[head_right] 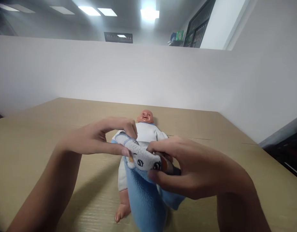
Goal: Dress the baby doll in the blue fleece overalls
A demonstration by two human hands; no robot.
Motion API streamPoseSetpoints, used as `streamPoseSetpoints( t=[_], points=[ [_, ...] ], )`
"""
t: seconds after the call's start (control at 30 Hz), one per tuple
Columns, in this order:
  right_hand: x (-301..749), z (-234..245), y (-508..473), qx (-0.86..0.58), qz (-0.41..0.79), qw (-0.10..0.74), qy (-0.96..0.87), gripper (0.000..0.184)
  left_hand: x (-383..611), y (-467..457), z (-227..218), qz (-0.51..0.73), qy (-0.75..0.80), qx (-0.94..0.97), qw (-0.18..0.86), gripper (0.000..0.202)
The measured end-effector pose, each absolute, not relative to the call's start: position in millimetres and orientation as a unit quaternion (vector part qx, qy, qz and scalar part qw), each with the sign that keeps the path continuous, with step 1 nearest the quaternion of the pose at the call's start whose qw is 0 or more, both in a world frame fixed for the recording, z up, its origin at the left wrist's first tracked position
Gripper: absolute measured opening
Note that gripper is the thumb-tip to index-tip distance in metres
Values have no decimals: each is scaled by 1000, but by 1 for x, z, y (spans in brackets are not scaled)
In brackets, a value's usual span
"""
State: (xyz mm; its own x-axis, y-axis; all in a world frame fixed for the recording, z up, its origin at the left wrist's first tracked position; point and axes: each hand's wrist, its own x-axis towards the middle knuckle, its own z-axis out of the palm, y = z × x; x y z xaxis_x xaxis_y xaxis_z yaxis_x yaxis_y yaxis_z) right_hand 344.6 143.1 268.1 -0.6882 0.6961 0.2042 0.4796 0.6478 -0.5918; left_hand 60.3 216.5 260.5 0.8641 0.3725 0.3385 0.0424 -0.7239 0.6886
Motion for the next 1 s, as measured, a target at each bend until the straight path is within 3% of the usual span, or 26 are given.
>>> streamPoseSetpoints(
  t=[0.1, 0.37, 0.53, 0.83, 1.0],
  points=[
    [341, 262, 163, -297, 241, 194, -903, 20, 65, 225, 254, 289, 87, 881, 365, 18],
    [339, 231, 199, -238, 433, 431, -755, 34, 70, 232, 243, 344, 154, 840, 392, 27],
    [333, 226, 202, -190, 442, 545, -687, 36, 77, 237, 243, 420, 163, 826, 338, 22],
    [354, 223, 206, -304, 424, 490, -698, 28, 78, 251, 227, 545, 130, 745, 362, 24],
    [372, 219, 223, -265, 402, 466, -743, 21, 72, 254, 226, 563, 149, 734, 349, 25]
  ],
)
